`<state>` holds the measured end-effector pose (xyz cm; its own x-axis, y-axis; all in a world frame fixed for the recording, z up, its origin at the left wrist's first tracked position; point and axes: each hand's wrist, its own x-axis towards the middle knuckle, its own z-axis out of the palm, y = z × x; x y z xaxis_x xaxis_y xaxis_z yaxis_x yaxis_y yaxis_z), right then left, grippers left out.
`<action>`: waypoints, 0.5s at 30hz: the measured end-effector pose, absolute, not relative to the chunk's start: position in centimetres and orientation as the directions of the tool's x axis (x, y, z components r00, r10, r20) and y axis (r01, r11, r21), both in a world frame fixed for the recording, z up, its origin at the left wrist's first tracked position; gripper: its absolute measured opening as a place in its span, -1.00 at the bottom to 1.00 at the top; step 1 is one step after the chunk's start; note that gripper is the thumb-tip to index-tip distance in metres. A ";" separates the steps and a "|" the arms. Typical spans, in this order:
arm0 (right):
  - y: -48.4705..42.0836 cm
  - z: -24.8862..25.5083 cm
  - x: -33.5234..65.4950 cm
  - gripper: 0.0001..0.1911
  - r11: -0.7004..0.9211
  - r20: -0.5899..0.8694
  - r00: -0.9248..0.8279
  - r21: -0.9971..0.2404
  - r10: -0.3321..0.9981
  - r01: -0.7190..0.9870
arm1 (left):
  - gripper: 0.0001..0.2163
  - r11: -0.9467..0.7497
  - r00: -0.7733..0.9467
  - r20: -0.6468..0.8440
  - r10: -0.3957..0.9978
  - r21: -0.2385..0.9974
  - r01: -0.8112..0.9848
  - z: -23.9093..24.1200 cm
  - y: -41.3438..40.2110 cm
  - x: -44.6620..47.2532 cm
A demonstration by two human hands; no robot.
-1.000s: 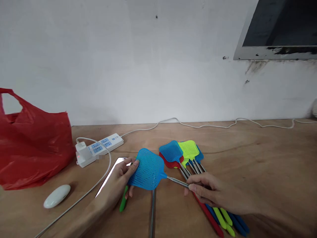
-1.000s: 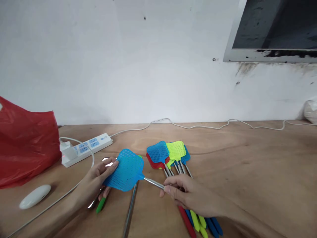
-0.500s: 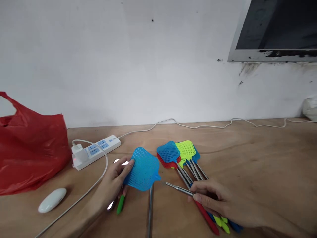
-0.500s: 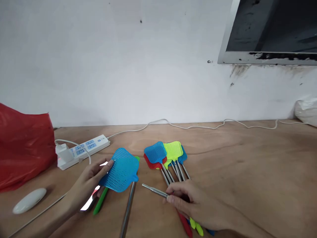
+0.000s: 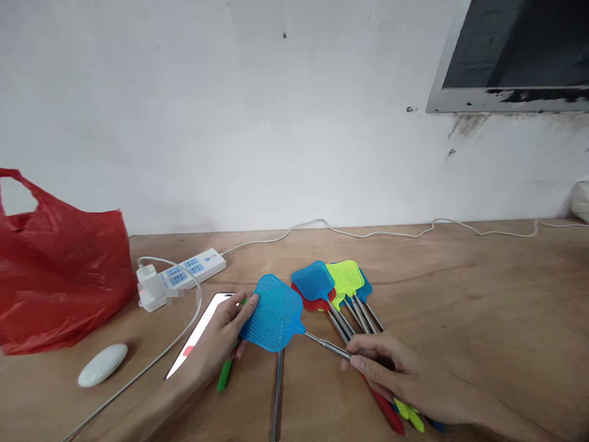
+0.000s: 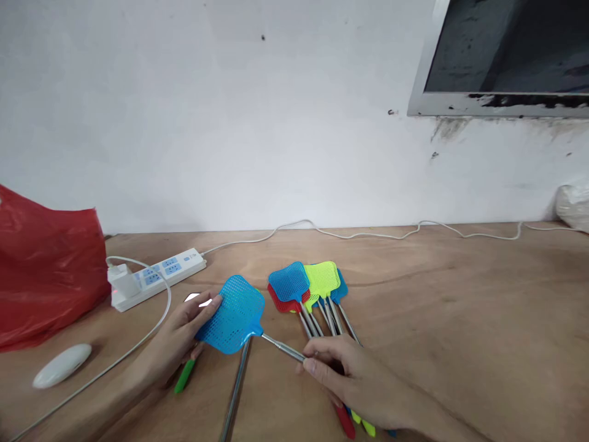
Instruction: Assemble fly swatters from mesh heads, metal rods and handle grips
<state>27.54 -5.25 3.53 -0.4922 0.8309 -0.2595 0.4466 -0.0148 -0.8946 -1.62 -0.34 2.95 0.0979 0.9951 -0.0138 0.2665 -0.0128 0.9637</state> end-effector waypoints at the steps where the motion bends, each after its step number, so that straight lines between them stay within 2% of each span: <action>1: -5.3 3.5 27.5 -0.55 -0.009 -0.249 -0.480 -0.894 0.841 0.448 | -0.61 -0.028 0.087 0.005 0.996 0.964 0.266 2.9 -0.3 -1.6; 10: -5.2 3.1 27.8 -0.65 0.158 -0.140 -0.461 -0.820 0.876 0.550 | -0.64 -0.088 0.090 0.066 0.994 0.959 0.269 3.1 -0.7 -1.3; 15: -5.3 3.5 27.3 -0.60 0.151 -0.149 -0.452 -0.813 0.880 0.562 | -0.62 -0.033 0.091 0.013 0.996 0.976 0.217 2.3 -0.7 -1.4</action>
<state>27.33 -5.30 3.51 -0.4518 0.8795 -0.1494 0.5620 0.1506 -0.8133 -1.35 -0.67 2.26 0.0911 0.9958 0.0132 0.2173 -0.0328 0.9755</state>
